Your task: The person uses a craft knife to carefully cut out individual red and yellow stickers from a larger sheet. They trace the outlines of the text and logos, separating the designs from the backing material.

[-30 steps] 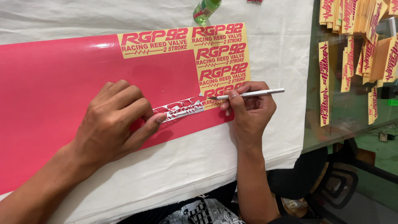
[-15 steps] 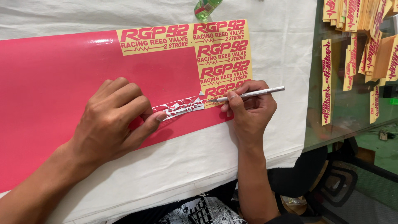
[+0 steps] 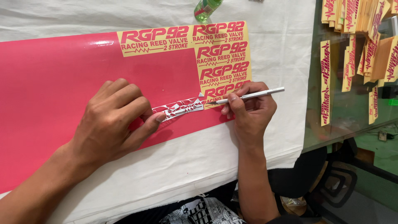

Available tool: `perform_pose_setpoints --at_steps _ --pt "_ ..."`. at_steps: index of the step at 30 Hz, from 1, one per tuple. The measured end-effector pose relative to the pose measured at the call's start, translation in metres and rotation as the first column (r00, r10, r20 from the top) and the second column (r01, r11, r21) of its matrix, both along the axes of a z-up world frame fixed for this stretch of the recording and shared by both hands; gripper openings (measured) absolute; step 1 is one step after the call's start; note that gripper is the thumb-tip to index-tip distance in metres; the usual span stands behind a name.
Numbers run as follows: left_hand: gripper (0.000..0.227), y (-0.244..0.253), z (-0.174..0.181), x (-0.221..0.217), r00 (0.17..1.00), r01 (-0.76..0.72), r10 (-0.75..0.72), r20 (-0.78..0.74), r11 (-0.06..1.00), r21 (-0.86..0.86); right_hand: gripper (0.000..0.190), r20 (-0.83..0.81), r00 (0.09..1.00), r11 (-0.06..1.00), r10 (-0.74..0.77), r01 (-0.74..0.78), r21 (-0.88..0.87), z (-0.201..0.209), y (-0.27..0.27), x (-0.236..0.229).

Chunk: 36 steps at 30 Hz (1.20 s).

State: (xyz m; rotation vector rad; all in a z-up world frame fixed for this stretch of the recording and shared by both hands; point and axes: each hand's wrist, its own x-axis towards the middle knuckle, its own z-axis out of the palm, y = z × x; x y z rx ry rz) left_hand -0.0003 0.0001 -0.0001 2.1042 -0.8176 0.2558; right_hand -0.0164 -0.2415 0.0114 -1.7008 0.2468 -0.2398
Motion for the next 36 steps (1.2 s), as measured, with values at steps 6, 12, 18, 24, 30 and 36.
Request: perform_pose_setpoints --at_steps 6,12,18,24,30,36 --pt "0.028 0.000 0.000 0.000 1.000 0.002 -0.002 0.002 1.000 -0.005 0.015 0.022 0.998 0.996 0.059 -0.057 -0.075 -0.003 -0.002 -0.002" --pt "0.028 0.000 0.000 0.000 1.000 -0.001 0.001 0.000 1.000 0.003 0.015 0.028 0.994 0.992 0.101 -0.099 -0.080 -0.003 0.003 0.000" --pt "0.029 -0.001 0.007 0.000 0.997 -0.020 0.015 -0.071 0.997 -0.070 0.015 0.060 0.998 0.999 0.033 -0.035 0.024 0.000 0.001 -0.002" --pt "0.029 0.009 0.016 0.006 0.907 -0.112 0.010 -0.422 0.970 -0.217 0.015 0.013 0.998 0.979 -0.060 0.056 0.195 0.000 -0.005 0.003" --pt "0.024 0.017 0.012 0.006 0.882 -0.096 -0.112 -0.457 0.908 -0.407 0.016 0.134 0.987 0.969 -0.083 0.049 0.241 -0.022 -0.021 0.007" --pt "0.011 -0.020 0.094 -0.006 0.960 0.071 -0.123 -0.252 0.976 -0.204 0.015 0.123 0.976 0.922 -0.180 0.123 0.368 -0.016 -0.021 0.004"
